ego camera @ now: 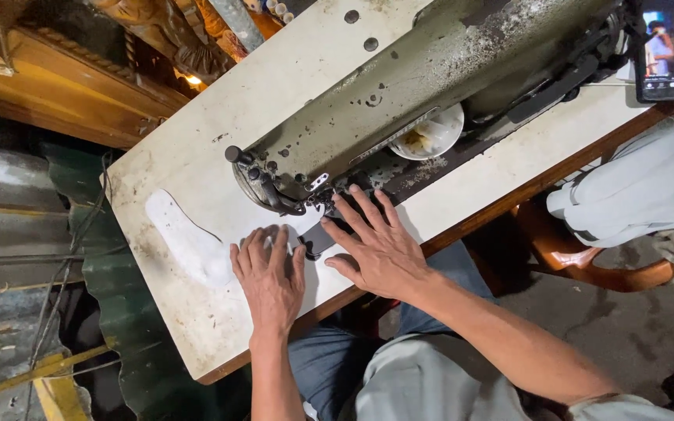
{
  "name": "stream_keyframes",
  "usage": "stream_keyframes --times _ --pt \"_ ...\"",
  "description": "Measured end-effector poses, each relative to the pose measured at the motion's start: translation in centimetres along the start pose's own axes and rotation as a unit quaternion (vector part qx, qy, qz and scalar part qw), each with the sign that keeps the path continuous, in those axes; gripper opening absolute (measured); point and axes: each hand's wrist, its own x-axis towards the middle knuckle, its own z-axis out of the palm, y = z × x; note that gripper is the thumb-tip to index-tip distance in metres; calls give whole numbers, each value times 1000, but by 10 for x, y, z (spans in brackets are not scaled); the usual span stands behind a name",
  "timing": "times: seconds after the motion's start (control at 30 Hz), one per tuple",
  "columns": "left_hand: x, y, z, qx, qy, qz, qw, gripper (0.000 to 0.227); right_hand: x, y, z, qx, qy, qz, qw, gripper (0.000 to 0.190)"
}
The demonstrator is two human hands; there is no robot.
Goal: Using an industrial sewing machine to stitch together layers of shoe insoles.
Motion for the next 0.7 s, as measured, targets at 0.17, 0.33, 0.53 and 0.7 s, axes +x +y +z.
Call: stream_keyframes --times 0.17,0.33,0.53,0.7 --pt "-10 20 -27 -15 -4 27 1000 41 -2 1 5 -50 11 -4 999 60" --pt "-19 34 -45 -26 -13 56 998 39 -2 0 4 -92 36 -16 995 62" --pt "-36 38 -54 -87 -73 34 993 44 -1 0 1 -90 46 -10 995 55" --pt "-60 41 -62 -152 -90 7 984 44 -2 0 0 -90 33 -4 995 49"
